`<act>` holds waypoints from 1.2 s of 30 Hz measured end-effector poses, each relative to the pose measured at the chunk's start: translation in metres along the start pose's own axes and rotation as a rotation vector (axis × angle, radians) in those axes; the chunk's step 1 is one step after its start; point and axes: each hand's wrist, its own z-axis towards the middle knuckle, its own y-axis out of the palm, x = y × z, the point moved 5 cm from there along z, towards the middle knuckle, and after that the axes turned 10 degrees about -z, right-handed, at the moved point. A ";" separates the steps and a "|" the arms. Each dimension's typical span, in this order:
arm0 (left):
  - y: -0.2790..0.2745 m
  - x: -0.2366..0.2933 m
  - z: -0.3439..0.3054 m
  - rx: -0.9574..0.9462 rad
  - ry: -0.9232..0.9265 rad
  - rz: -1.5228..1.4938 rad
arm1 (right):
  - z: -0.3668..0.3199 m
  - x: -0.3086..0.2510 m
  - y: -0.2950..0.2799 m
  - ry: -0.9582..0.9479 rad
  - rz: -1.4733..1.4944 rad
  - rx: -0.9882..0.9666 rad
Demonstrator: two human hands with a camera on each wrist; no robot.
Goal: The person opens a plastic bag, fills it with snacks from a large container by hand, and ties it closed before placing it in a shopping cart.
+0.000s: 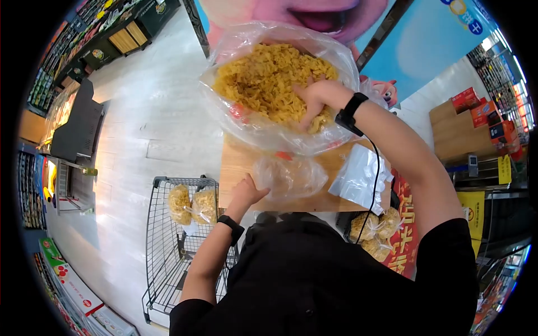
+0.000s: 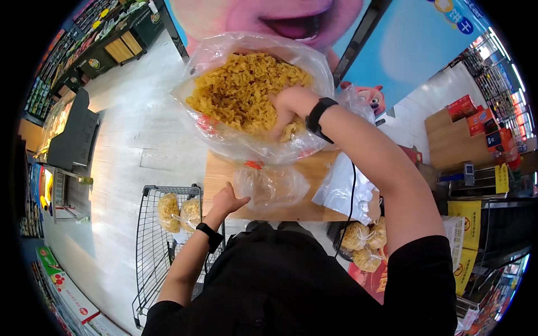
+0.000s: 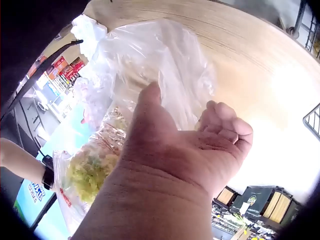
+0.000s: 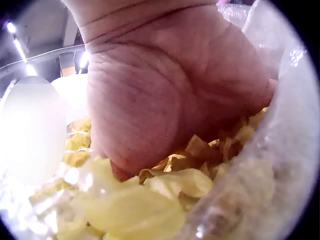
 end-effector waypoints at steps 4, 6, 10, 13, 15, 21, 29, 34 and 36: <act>0.015 -0.007 0.005 -0.023 0.036 -0.056 | 0.025 -0.004 0.008 -0.086 0.067 0.017; 0.018 -0.006 0.007 -0.080 0.019 -0.054 | 0.028 -0.007 0.013 -0.064 0.018 0.100; 0.026 -0.007 0.012 0.032 0.090 -0.126 | 0.021 -0.009 0.019 -0.080 -0.049 0.316; 0.026 -0.012 0.015 0.124 0.143 -0.221 | 0.025 -0.007 0.017 -0.101 -0.006 0.392; 0.020 -0.010 0.019 0.122 0.174 -0.309 | 0.034 -0.004 0.014 -0.136 0.020 0.415; 0.020 -0.013 0.027 0.060 0.327 -0.377 | 0.054 0.024 0.006 -0.139 0.196 0.635; 0.013 -0.002 0.015 -0.017 0.173 -0.451 | 0.036 0.053 -0.028 -0.147 0.744 0.998; 0.014 0.003 0.020 0.196 0.101 -0.481 | 0.013 0.051 -0.057 -0.101 0.820 1.230; 0.015 0.005 0.021 0.219 0.086 -0.533 | 0.004 0.049 -0.066 -0.195 0.954 1.268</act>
